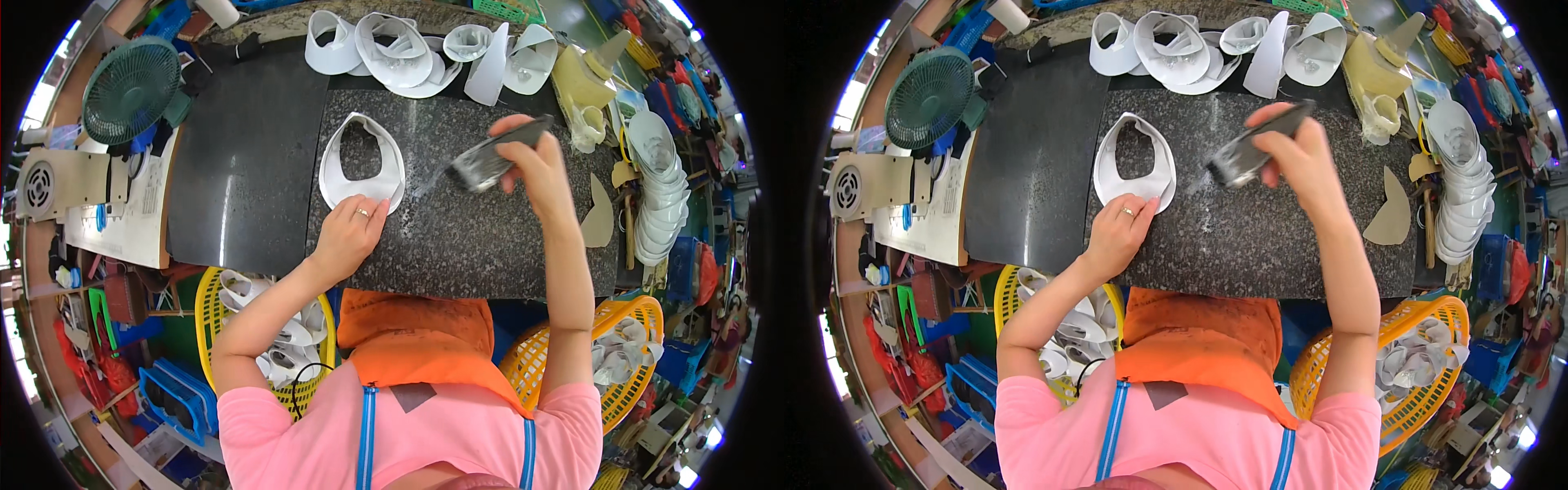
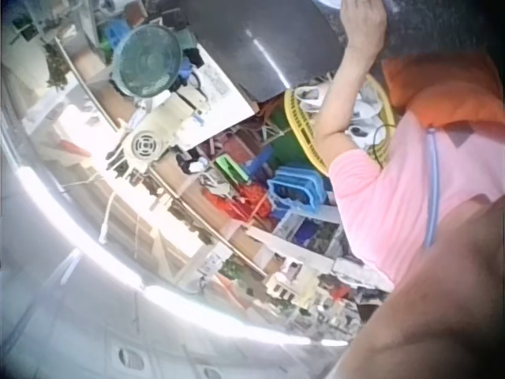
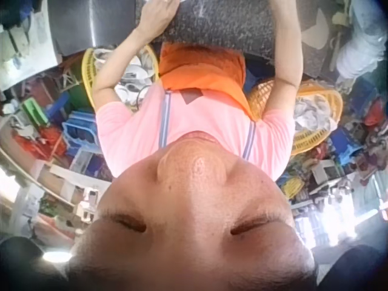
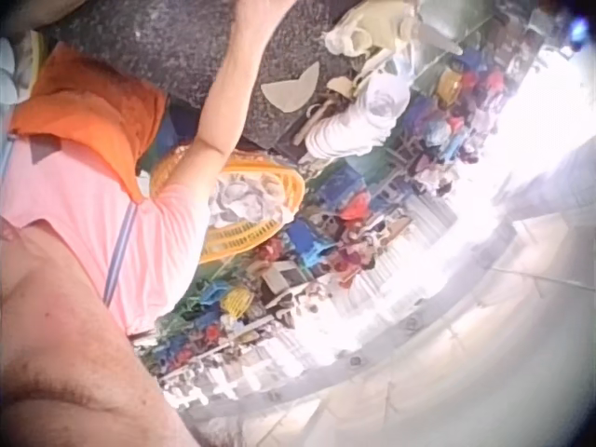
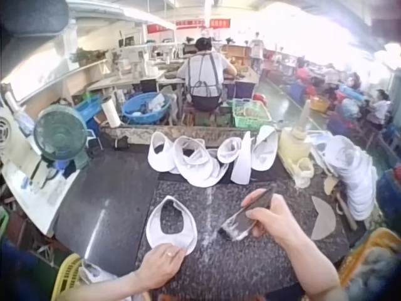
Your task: The person takes shoe upper pieces, dips an applicator tool into a glue dispenser to apply adhesive along their edges, and folds and presses them by hand on the table.
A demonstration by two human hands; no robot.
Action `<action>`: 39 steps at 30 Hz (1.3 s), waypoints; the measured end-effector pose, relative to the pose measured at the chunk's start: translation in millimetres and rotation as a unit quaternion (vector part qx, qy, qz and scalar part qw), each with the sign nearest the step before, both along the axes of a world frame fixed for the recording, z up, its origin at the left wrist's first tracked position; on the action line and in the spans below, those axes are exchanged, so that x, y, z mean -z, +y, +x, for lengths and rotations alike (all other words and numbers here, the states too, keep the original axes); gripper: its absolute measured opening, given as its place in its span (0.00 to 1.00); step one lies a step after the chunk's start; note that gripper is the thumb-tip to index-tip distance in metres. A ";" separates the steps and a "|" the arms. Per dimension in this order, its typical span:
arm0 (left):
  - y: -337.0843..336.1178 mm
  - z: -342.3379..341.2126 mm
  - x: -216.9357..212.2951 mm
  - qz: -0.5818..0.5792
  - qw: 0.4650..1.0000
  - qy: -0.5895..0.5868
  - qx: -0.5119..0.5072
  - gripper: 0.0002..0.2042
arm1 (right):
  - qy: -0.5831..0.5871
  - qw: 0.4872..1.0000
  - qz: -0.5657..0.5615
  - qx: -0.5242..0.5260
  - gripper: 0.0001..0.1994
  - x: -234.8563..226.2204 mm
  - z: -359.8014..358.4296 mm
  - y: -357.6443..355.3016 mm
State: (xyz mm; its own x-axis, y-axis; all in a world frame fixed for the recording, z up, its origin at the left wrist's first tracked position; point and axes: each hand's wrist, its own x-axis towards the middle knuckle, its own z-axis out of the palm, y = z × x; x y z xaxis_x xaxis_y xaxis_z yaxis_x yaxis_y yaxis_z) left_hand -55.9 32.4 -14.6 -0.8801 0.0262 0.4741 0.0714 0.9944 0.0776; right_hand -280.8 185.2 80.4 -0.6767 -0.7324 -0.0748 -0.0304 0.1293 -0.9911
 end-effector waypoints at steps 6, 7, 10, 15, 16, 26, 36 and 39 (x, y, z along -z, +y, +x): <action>5.7 -3.3 7.0 -0.002 0.999 0.036 -0.019 0.13 | 0.211 0.970 0.066 -0.097 0.09 22.1 47.9 -74.3; 6.2 -3.6 7.2 -0.006 0.998 0.053 -0.024 0.12 | 0.222 0.965 0.070 -0.125 0.08 29.6 50.5 -82.2; 5.9 0.8 12.5 0.025 0.999 0.040 -0.015 0.12 | 0.347 0.918 0.111 -0.156 0.08 48.3 55.9 -101.2; -1.8 10.1 -6.4 0.136 0.981 0.028 -0.138 0.10 | 0.384 0.922 0.022 -0.043 0.11 21.0 68.4 -90.2; -5.6 13.3 -13.6 0.181 0.962 0.041 -0.201 0.11 | 0.297 0.955 -0.008 -0.008 0.12 10.3 65.0 -80.8; -20.3 66.8 -0.4 0.778 0.559 0.270 -0.097 0.13 | 0.206 0.966 -0.067 0.142 0.12 22.4 -29.2 -9.5; -16.0 48.6 -15.8 0.749 0.606 0.256 -0.083 0.09 | 0.434 0.813 0.270 0.278 0.21 58.8 -238.2 110.9; -12.1 30.2 -26.0 0.786 0.560 0.251 -0.068 0.09 | 0.504 0.754 0.321 0.275 0.22 84.6 -254.8 101.7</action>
State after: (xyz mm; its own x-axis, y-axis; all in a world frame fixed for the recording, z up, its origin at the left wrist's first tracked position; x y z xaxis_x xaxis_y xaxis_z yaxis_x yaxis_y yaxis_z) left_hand -25.6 20.4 11.4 -0.5682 -0.8229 0.0053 0.4089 -0.2767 0.8696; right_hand -535.6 286.9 -4.2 -0.8147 -0.3526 0.4605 -0.4929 0.8392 -0.2295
